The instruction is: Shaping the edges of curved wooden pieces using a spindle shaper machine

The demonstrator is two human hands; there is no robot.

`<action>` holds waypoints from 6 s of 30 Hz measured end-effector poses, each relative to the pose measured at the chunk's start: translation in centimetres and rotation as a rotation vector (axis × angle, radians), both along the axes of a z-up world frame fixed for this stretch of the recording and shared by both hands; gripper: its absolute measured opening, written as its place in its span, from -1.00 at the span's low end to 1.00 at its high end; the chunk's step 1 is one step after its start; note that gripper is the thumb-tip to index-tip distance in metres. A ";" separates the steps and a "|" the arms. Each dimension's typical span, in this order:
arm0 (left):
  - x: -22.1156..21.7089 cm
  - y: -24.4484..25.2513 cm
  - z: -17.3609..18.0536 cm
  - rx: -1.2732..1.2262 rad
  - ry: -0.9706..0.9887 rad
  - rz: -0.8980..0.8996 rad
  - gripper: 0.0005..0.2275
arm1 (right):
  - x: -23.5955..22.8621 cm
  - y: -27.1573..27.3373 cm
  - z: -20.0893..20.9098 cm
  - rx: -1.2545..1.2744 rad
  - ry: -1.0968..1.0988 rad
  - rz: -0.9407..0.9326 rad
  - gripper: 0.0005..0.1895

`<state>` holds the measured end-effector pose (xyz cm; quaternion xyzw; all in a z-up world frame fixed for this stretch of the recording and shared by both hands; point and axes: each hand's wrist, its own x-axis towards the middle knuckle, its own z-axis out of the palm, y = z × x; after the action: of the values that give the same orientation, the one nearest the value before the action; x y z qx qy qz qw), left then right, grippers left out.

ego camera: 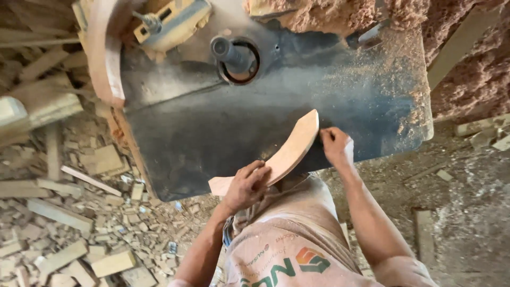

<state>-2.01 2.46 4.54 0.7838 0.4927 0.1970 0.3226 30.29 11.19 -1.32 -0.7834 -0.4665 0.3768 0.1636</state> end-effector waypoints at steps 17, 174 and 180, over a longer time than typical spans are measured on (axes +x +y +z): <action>-5.4 7.1 0.9 -0.328 0.279 0.614 -0.64 | -1.9 1.8 4.0 0.101 0.047 0.098 -0.40; -12.1 5.8 7.0 -0.364 0.320 0.151 -0.65 | 2.5 7.8 -1.3 0.854 -0.419 0.431 -0.73; -17.8 8.0 -1.5 -0.100 0.265 0.333 -0.38 | 0.2 4.0 5.5 0.831 -0.747 0.373 -0.47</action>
<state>-19.84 10.42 3.03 0.6935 0.6628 0.1182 0.2566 30.50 15.17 4.18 -0.6380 -0.7309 -0.1168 0.2122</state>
